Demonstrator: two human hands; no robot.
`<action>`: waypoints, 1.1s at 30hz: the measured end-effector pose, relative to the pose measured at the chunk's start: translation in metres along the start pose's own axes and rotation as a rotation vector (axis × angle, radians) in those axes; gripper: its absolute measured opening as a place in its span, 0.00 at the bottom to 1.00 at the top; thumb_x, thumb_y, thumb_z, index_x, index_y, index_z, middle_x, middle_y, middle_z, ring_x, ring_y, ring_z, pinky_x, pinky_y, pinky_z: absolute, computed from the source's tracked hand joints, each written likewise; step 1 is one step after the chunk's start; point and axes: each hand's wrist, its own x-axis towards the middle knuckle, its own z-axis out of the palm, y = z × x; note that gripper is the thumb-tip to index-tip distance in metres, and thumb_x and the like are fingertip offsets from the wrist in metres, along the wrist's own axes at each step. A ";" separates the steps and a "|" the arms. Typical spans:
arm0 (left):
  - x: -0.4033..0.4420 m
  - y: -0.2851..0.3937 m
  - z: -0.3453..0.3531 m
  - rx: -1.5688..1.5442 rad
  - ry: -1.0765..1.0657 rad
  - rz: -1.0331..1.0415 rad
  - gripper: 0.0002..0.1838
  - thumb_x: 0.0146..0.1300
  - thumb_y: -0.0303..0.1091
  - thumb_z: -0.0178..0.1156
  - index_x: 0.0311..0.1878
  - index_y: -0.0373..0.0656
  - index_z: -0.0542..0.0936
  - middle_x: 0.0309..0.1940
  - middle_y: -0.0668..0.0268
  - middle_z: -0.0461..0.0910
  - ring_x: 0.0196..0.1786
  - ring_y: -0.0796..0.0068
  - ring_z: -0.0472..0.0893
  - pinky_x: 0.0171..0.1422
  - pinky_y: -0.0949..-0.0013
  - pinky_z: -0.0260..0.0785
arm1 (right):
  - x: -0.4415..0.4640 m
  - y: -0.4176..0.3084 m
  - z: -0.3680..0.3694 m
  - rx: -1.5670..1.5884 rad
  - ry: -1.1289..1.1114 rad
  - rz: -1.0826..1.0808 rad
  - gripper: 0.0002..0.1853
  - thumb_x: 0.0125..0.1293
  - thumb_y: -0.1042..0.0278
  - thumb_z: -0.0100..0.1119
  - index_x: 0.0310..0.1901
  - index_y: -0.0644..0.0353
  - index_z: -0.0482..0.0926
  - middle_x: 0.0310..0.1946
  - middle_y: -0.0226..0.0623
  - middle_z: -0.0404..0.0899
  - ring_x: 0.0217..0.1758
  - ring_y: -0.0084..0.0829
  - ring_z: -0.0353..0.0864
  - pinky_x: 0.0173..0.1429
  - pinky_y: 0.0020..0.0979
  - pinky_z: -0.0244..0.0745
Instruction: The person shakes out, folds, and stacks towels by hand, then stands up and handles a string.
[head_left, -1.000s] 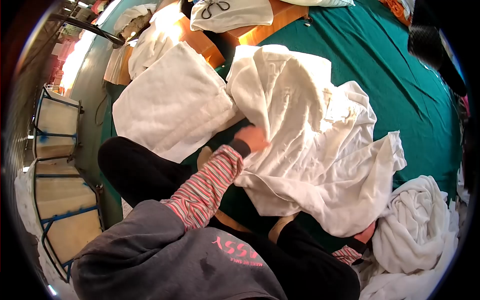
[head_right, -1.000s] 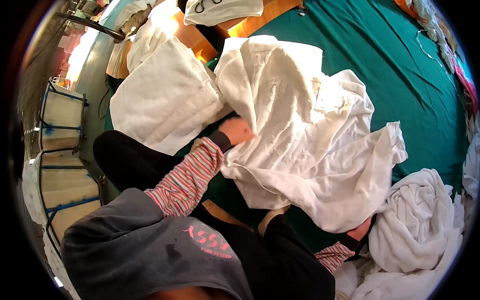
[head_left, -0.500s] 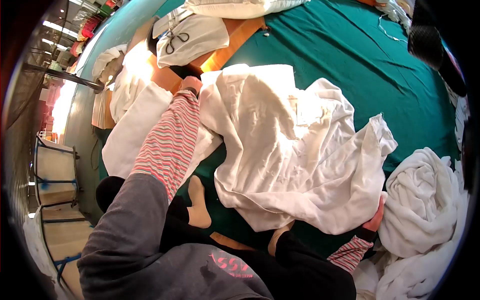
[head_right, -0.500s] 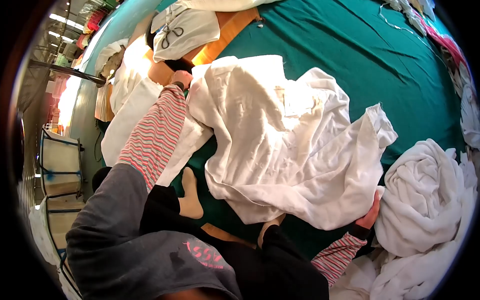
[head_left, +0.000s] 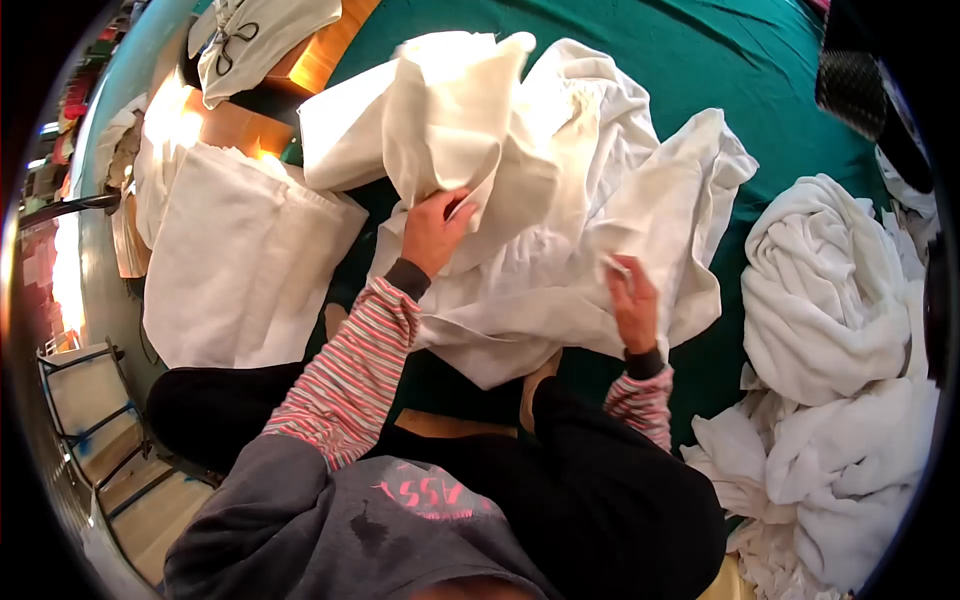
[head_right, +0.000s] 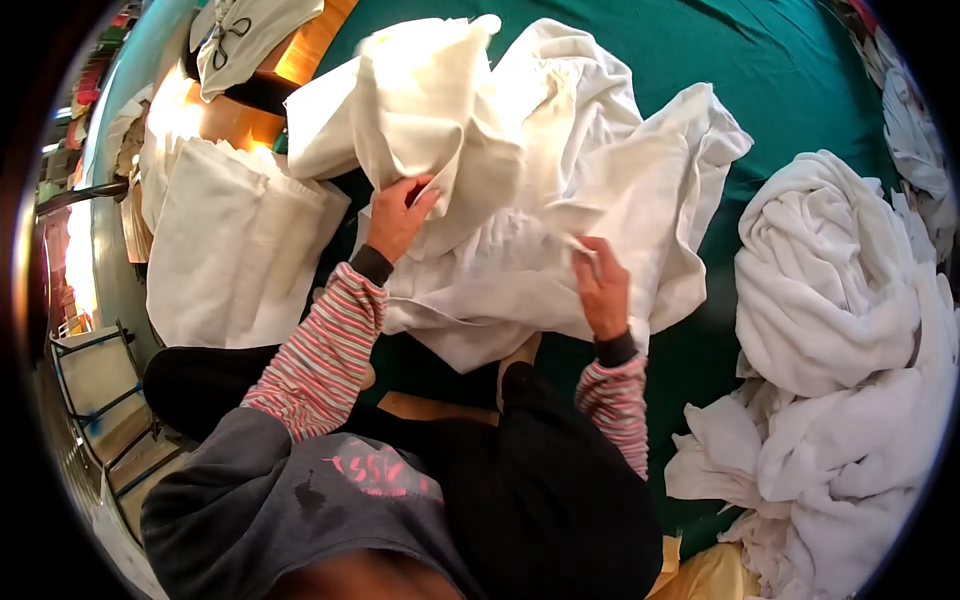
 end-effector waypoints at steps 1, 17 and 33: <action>-0.005 -0.012 -0.001 0.005 -0.001 -0.002 0.13 0.50 0.35 0.60 0.36 0.36 0.77 0.24 0.56 0.76 0.28 0.66 0.77 0.35 0.70 0.67 | 0.000 -0.003 0.010 0.304 -0.163 0.304 0.14 0.61 0.67 0.47 0.46 0.63 0.70 0.42 0.32 0.72 0.46 0.25 0.69 0.50 0.23 0.62; 0.220 -0.072 -0.241 -0.063 0.671 -0.079 0.21 0.41 0.35 0.62 0.40 0.34 0.75 0.27 0.65 0.77 0.30 0.72 0.75 0.34 0.71 0.67 | -0.018 0.022 -0.064 1.204 0.456 0.497 0.19 0.56 0.65 0.47 0.48 0.65 0.69 0.44 0.36 0.72 0.47 0.31 0.72 0.52 0.29 0.67; 0.032 -0.003 -0.007 0.317 -0.244 -0.206 0.17 0.45 0.47 0.62 0.26 0.41 0.77 0.24 0.63 0.77 0.30 0.65 0.77 0.35 0.67 0.68 | -0.015 0.010 -0.083 1.114 0.605 0.438 0.19 0.63 0.57 0.44 0.48 0.64 0.69 0.47 0.37 0.72 0.49 0.31 0.71 0.54 0.30 0.65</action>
